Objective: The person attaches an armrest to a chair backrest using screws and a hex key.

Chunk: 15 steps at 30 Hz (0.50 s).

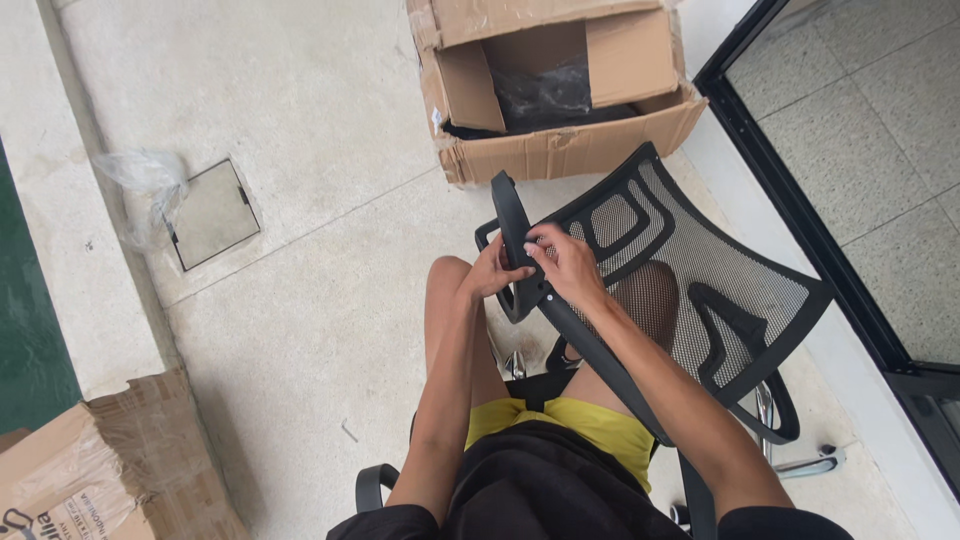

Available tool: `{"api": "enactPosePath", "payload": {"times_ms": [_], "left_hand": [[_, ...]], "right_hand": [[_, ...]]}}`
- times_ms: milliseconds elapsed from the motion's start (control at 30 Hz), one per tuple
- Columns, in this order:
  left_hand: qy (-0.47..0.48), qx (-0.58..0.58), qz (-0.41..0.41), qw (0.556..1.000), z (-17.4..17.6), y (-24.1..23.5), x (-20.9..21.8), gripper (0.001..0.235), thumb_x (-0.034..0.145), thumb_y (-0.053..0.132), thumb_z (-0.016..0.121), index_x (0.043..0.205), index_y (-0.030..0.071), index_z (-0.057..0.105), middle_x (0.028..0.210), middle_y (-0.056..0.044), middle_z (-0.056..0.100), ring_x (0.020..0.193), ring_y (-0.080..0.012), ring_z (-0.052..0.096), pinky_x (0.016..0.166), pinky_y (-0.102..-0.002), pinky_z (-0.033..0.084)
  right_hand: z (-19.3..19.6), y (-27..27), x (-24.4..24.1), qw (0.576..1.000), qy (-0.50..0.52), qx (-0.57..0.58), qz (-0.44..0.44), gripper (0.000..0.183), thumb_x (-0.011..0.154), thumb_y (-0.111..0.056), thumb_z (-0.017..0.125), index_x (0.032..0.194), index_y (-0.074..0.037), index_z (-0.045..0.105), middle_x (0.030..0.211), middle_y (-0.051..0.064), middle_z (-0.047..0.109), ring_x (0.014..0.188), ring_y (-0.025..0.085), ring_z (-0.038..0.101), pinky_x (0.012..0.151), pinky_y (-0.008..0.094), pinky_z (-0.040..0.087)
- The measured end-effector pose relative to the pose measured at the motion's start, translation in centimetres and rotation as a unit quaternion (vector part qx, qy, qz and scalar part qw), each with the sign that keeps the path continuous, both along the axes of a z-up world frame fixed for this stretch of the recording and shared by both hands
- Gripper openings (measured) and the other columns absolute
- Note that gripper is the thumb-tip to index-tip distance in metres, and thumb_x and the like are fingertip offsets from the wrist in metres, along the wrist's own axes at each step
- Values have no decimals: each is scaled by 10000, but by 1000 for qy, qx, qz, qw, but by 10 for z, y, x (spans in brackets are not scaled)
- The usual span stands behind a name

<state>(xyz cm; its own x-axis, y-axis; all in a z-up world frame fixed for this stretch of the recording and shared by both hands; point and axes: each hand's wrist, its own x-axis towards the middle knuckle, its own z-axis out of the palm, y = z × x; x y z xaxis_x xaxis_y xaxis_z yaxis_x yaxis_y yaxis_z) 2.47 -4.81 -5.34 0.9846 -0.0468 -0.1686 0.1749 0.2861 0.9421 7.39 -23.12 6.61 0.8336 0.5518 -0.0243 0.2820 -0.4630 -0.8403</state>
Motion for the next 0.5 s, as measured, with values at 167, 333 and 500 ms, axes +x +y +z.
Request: {"api": "enactPosePath", "payload": {"times_ms": [167,333,500], "left_hand": [[9,-13,8,1000,-22,-4,0,693,737,-69,876,1312,106,531,1019,-110,714,948,-232,722,847,-350,634],[9,-10,9,1000,-32,-3,5,710,744,-60,873,1342,107,528,1059,-109,720,974,-226,721,853,-343,636],[7,-8,2,1000,-31,0,8,728,739,-67,873,1353,98,519,1074,-132,723,979,-232,715,871,-354,630]], "right_hand": [[21,-10,4,981,-148,-30,120,146,990,-204,634,1021,-91,721,905,110,724,681,297,716,606,399,559],[51,-19,19,962,-134,-43,233,231,997,-126,628,1133,37,718,1080,228,751,957,427,729,820,493,580],[21,-15,29,956,-191,-70,212,189,1011,-238,640,987,-64,709,943,131,758,908,354,743,787,442,599]]}}
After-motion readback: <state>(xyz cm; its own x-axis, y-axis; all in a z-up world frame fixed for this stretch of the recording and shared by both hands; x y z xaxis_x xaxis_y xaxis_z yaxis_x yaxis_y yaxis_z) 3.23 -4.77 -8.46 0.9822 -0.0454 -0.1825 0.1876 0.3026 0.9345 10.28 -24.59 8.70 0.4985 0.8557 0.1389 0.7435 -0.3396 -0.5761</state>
